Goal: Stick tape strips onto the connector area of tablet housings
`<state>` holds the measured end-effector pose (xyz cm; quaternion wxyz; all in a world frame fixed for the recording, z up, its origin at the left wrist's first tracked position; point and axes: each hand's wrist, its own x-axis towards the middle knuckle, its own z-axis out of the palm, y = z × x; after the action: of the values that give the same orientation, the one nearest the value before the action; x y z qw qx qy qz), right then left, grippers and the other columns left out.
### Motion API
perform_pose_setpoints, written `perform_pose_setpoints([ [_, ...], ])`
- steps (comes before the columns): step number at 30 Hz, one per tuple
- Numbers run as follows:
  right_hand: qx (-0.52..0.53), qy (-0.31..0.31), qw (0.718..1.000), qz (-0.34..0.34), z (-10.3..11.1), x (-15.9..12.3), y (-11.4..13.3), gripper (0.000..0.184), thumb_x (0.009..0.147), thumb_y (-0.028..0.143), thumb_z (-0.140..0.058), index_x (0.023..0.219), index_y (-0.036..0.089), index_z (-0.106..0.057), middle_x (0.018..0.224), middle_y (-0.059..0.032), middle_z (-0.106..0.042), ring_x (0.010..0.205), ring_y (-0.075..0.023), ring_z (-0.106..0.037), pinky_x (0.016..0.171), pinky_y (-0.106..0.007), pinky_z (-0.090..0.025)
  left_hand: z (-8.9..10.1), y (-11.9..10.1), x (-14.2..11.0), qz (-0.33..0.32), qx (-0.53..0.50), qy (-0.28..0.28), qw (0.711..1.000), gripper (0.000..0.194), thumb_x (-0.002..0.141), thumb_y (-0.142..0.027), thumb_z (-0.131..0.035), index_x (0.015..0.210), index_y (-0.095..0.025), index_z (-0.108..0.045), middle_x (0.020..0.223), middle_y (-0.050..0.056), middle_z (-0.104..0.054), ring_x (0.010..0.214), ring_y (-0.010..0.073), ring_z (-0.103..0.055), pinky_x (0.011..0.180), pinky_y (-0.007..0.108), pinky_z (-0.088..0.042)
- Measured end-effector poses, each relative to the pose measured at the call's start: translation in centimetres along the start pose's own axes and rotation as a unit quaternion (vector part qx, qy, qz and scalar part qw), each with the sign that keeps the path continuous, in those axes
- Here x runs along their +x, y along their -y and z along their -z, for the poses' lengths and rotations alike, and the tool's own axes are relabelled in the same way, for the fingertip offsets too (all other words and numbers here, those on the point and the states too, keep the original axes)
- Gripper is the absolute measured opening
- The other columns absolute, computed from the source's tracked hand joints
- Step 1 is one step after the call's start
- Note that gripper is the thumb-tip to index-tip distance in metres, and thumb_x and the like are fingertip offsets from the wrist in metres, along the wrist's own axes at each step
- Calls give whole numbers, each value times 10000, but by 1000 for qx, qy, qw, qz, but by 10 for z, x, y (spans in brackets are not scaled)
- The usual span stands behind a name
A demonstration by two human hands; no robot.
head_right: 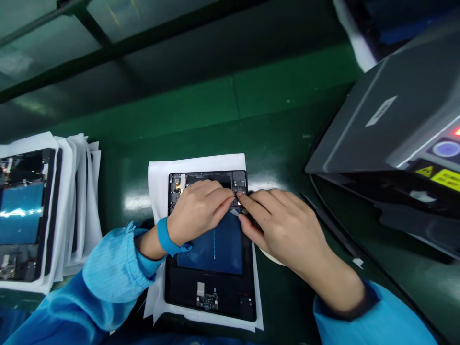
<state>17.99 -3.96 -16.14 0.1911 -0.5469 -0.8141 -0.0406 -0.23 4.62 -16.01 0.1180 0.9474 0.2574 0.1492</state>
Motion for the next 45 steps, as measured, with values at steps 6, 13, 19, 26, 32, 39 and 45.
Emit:
perform_pose_setpoints([
  [6,-1,-17,1000,14,-3,-3,-1,237,871,228,-644,1080,118,-664,851,-64,-692,738,-160,-597,716,-310,-467,1,0,0,-14,1,9,1000,254,1012,-225,-430,884,-156,-639,780,27,-597,740,183,-575,694,323,-460],
  [13,9,17,1000,-13,2,-2,0,206,889,251,-614,1059,150,-669,865,-66,-699,750,-173,-616,722,-322,-485,0,0,0,-11,-6,24,1000,214,999,-204,-448,882,-159,-622,792,33,-601,782,181,-600,738,311,-472],
  [19,59,-13,998,-15,6,0,-4,189,879,209,-632,1057,151,-654,839,-42,-712,702,-147,-647,668,-274,-507,-1,1,-1,-9,-6,21,1000,209,994,-211,-467,874,-159,-630,785,31,-605,771,188,-598,734,315,-478],
  [26,-94,-64,992,-55,2,9,-2,146,852,215,-660,991,169,-668,823,-11,-738,586,-113,-637,510,-252,-409,-3,2,-1,-14,-2,2,1000,214,989,-209,-473,849,-160,-628,755,26,-595,736,190,-596,695,317,-478],
  [32,-130,-53,989,-51,-5,9,0,112,873,219,-625,950,183,-697,770,0,-726,551,-92,-601,511,-241,-390,-2,1,0,-16,-3,-3,1000,222,994,-208,-464,844,-160,-620,753,26,-593,739,184,-599,694,313,-475],
  [39,-118,-51,990,-56,-6,10,0,91,879,213,-619,920,171,-689,788,-5,-732,594,-99,-622,523,-239,-392,-2,1,0,-16,-1,3,1000,218,998,-216,-460,853,-163,-614,764,26,-595,736,182,-595,685,320,-471],
  [45,-121,-53,990,-44,-5,12,0,74,873,208,-632,913,160,-671,770,-2,-723,589,-99,-617,516,-242,-381,-2,1,0,-14,0,-4,1000,219,994,-205,-464,833,-163,-607,755,23,-586,732,178,-590,683,321,-469],
])
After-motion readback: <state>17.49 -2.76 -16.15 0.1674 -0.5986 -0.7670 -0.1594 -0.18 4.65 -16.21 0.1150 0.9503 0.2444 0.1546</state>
